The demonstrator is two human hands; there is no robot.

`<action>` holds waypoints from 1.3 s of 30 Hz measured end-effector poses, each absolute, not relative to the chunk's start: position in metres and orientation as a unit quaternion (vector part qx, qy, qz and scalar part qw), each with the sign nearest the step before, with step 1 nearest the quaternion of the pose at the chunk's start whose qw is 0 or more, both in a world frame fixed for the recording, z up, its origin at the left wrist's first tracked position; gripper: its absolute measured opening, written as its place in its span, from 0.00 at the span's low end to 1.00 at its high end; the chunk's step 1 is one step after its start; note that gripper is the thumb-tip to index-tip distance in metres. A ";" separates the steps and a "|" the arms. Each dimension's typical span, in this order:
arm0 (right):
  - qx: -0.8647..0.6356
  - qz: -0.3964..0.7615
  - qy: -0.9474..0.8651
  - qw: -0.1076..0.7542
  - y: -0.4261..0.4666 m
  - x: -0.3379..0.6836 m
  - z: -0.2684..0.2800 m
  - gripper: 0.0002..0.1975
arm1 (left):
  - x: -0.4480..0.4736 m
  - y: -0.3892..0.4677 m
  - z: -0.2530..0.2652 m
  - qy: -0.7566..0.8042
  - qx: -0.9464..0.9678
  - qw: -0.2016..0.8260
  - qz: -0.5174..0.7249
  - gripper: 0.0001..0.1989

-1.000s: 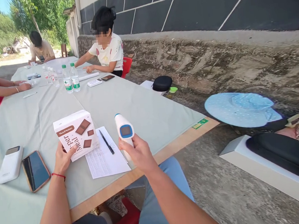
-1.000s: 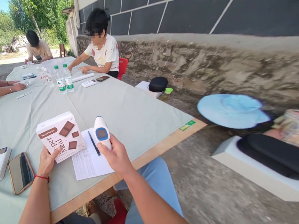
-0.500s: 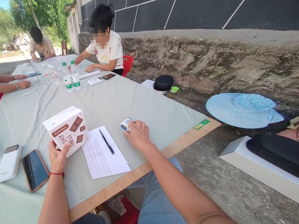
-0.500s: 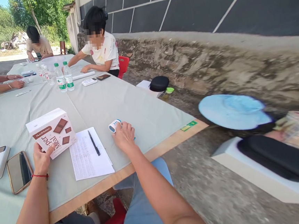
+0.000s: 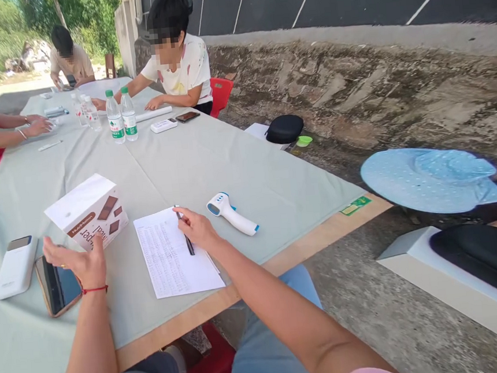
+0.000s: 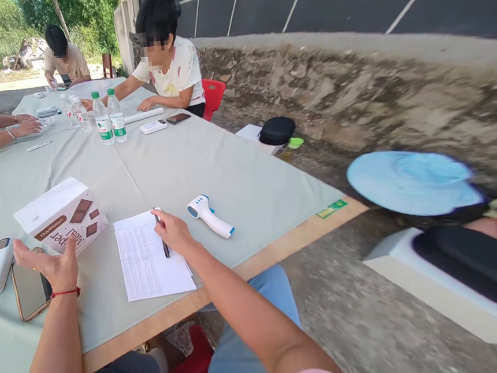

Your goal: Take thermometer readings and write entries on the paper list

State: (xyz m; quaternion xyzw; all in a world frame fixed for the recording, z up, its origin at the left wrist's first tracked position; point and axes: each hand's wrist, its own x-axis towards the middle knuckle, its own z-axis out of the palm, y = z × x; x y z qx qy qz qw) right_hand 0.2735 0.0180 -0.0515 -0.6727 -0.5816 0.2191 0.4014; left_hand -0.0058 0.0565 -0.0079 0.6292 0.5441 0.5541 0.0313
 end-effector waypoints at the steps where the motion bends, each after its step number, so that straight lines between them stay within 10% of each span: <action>1: -0.645 0.238 -0.561 0.462 0.020 0.277 -0.056 0.18 | -0.001 0.052 -0.004 0.535 0.627 -0.041 0.564 0.51; 7: -0.498 0.313 -0.453 0.670 0.029 0.275 -0.062 0.18 | 0.038 0.029 0.008 0.348 0.763 -0.169 0.517 0.32; 16: -0.533 0.384 -0.439 0.613 0.018 0.259 -0.047 0.16 | 0.058 0.027 -0.030 0.360 0.912 0.044 0.194 0.24; 39: -0.647 0.283 -0.480 0.520 0.029 0.251 -0.063 0.03 | 0.069 0.017 -0.036 0.358 0.923 0.072 0.118 0.21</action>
